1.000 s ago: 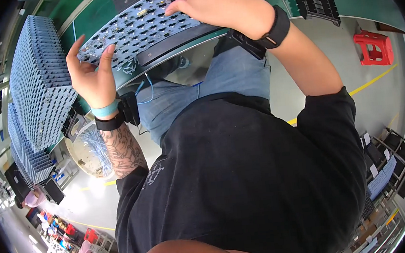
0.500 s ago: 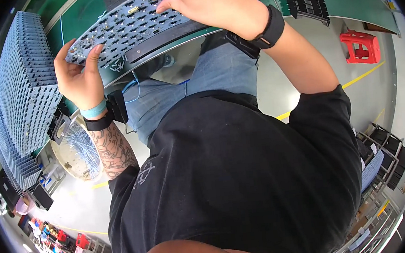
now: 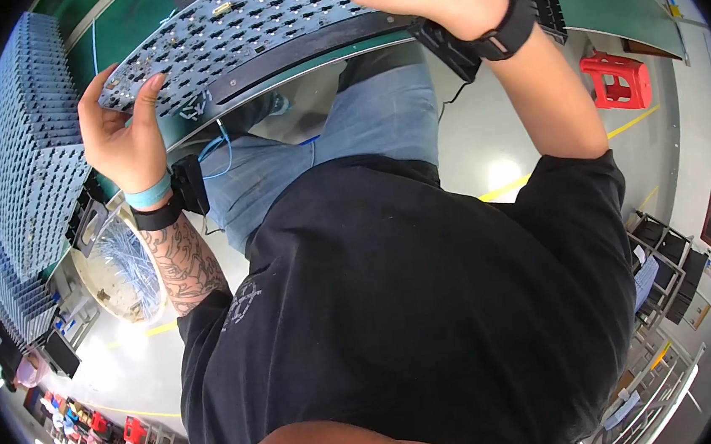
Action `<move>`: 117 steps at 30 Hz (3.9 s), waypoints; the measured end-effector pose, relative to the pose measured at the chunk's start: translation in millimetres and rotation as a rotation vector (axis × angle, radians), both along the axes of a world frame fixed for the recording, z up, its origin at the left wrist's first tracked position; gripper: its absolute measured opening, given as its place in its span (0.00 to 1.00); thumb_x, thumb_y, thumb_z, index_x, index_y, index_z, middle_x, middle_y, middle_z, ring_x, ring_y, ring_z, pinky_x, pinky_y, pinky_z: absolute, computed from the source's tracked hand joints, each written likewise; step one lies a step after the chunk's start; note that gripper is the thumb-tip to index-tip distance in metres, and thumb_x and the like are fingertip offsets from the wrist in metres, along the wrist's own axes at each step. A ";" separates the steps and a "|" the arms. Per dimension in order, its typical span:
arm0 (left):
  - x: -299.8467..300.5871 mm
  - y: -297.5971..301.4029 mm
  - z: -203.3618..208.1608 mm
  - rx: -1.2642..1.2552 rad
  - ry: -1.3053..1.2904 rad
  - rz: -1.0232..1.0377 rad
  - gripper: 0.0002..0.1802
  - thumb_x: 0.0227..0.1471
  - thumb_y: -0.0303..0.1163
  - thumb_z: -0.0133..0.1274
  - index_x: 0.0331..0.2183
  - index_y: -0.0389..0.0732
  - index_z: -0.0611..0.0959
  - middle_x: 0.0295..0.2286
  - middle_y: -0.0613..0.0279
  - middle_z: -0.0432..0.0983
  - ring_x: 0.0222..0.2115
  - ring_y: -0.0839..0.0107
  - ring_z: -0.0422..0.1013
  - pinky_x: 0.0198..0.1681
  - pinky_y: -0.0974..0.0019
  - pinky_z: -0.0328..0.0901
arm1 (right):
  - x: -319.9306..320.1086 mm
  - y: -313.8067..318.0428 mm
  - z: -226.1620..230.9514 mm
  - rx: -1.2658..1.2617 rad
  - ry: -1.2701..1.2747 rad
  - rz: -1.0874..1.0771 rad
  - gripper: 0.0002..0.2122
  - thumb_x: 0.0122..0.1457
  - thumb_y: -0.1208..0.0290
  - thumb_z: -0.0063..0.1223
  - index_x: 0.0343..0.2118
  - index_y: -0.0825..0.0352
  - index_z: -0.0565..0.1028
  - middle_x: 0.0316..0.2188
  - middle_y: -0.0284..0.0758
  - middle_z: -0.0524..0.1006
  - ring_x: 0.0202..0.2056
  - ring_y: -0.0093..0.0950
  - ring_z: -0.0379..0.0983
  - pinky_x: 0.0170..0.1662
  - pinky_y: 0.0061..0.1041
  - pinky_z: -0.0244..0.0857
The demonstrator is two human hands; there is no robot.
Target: The person picks up a circuit board, places it onto a fixture, and presses it down before placing it onto a stack. This process is repeated several times with other circuit boards.
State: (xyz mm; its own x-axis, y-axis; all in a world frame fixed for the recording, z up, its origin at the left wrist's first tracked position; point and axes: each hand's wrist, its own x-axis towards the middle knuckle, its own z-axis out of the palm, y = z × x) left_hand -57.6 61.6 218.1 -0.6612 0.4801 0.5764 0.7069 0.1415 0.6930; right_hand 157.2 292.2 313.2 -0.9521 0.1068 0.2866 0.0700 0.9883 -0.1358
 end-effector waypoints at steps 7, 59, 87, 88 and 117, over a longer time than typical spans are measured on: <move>2.1 -7.9 5.5 -0.030 -0.012 -0.007 0.24 0.38 0.31 0.77 0.40 0.42 0.87 0.32 0.72 0.81 0.21 0.84 0.61 0.24 0.77 0.59 | 5.3 -1.5 -4.7 -0.081 -0.030 0.011 0.15 0.48 0.74 0.66 0.32 0.68 0.68 0.25 0.47 0.75 0.32 0.52 0.74 0.34 0.46 0.67; -89.7 -249.2 7.2 0.019 -0.011 0.968 0.20 0.56 0.32 0.65 0.46 0.31 0.80 0.34 0.59 0.78 0.32 0.70 0.74 0.32 0.69 0.69 | -464.9 280.6 -200.6 -1.245 0.167 -0.265 0.11 0.59 0.70 0.64 0.38 0.74 0.81 0.31 0.32 0.80 0.29 0.23 0.73 0.30 0.30 0.65; -112.2 -255.4 -64.2 0.385 -1.033 0.554 0.17 0.60 0.33 0.60 0.46 0.32 0.77 0.34 0.56 0.79 0.30 0.67 0.79 0.23 0.62 0.77 | -131.1 41.3 -45.1 -0.981 -0.125 -0.008 0.13 0.63 0.74 0.60 0.49 0.72 0.78 0.44 0.33 0.80 0.46 0.21 0.76 0.51 0.22 0.70; -125.5 -281.0 -78.6 0.219 -0.779 0.727 0.22 0.59 0.34 0.62 0.49 0.31 0.76 0.37 0.54 0.79 0.33 0.67 0.79 0.28 0.63 0.77 | -127.5 28.9 -43.6 -0.963 -0.152 -0.027 0.13 0.63 0.74 0.60 0.49 0.72 0.78 0.43 0.33 0.81 0.45 0.21 0.76 0.50 0.22 0.70; -124.4 -299.8 88.1 0.371 -0.023 0.675 0.21 0.57 0.22 0.61 0.52 0.28 0.76 0.47 0.49 0.78 0.44 0.65 0.75 0.48 0.63 0.71 | -161.4 -191.0 -44.3 -0.787 0.570 0.404 0.13 0.53 0.81 0.63 0.42 0.72 0.77 0.36 0.43 0.77 0.35 0.43 0.76 0.37 0.33 0.72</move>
